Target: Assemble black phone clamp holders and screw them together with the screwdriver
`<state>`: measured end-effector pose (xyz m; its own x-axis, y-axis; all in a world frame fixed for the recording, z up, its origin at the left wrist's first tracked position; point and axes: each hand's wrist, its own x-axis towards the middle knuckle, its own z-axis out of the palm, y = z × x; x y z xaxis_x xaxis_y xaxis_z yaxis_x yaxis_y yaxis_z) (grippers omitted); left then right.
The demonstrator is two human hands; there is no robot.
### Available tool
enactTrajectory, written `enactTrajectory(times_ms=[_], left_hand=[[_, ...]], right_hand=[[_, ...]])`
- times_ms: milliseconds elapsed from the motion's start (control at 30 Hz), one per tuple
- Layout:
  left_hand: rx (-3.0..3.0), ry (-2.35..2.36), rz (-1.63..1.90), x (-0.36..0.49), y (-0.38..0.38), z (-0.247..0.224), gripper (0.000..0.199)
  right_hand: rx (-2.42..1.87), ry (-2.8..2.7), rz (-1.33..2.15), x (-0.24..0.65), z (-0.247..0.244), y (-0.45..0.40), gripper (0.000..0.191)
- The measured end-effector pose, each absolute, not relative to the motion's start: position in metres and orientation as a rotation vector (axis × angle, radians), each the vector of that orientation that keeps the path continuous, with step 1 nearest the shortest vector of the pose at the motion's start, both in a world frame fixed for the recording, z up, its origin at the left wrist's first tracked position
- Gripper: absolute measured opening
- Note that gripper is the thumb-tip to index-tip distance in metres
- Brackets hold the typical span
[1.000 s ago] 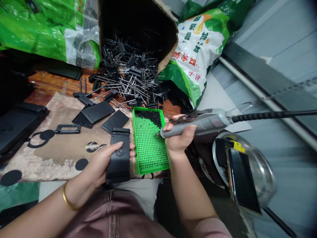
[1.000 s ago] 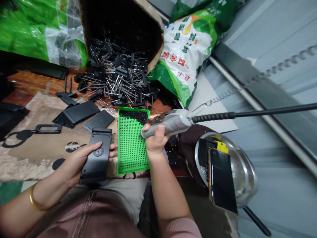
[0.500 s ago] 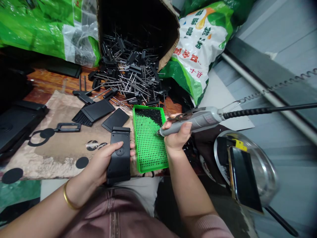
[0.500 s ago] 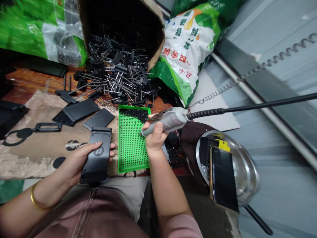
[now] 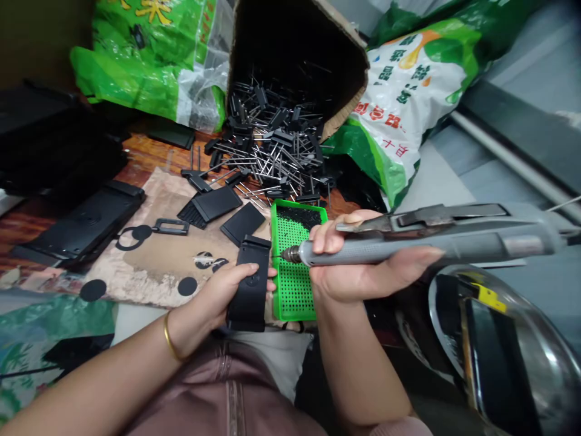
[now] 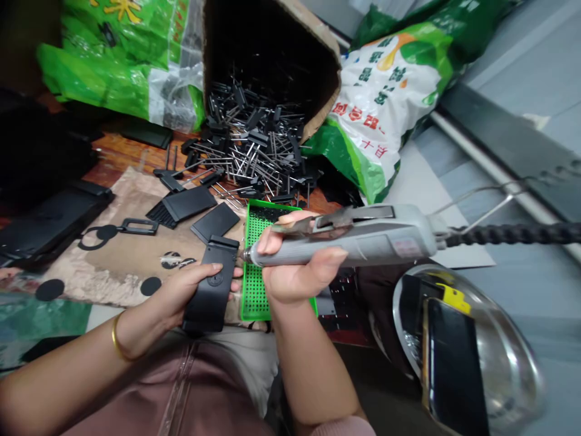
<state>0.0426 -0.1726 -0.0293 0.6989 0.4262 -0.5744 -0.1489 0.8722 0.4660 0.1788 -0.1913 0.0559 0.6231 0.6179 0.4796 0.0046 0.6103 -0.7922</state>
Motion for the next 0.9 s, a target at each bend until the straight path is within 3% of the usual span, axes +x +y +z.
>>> enactTrajectory(times_ms=[500,900], left_hand=[[0.375,0.764,0.358,0.046,-0.174,-0.021,0.017],[0.383,0.765,0.355,0.044,-0.175,-0.028,0.031]], right_hand=[[-0.888,-0.849,0.529,0.15,0.042,-0.16,0.048],[-0.871,-0.874,0.519,0.149,0.04,-0.159,0.049]])
